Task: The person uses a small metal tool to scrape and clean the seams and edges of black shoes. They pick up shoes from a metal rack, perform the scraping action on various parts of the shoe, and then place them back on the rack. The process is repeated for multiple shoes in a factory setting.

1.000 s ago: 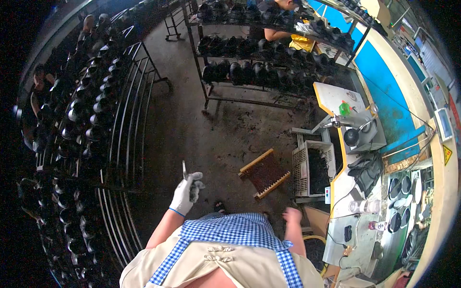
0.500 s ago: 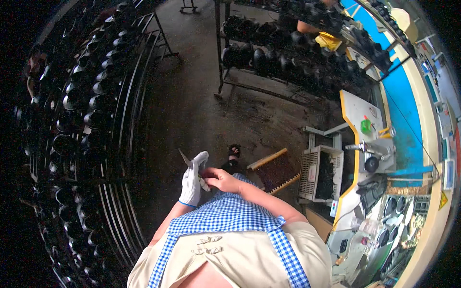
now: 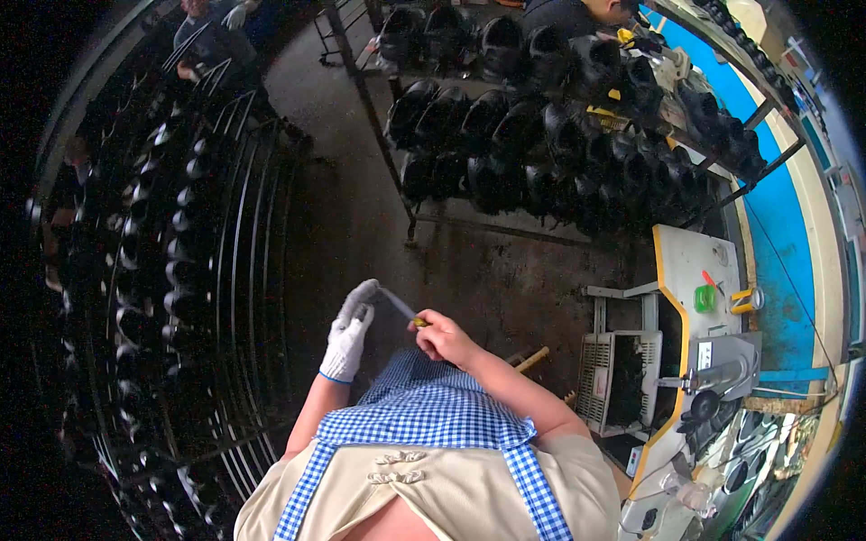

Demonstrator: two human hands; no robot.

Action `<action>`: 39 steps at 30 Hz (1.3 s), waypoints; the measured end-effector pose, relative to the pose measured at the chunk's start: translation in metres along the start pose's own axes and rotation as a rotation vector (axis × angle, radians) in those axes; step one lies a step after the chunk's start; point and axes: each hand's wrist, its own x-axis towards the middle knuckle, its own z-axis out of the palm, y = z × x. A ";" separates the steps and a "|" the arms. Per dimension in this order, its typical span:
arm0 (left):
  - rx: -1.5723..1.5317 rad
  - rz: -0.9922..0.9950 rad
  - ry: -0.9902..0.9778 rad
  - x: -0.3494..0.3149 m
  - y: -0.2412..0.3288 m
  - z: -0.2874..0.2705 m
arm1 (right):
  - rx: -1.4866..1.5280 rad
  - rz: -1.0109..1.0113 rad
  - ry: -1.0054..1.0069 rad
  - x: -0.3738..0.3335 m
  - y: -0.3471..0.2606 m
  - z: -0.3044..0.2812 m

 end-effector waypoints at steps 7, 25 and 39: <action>-0.192 0.015 0.030 0.164 -0.020 -0.012 | 0.198 -0.047 0.312 0.022 -0.028 -0.072; 1.065 1.029 -0.077 0.480 0.231 -0.015 | -0.320 -0.341 0.585 0.166 -0.151 -0.120; -0.562 0.439 0.433 0.257 0.197 -0.022 | -0.611 -1.197 0.247 0.210 -0.311 -0.061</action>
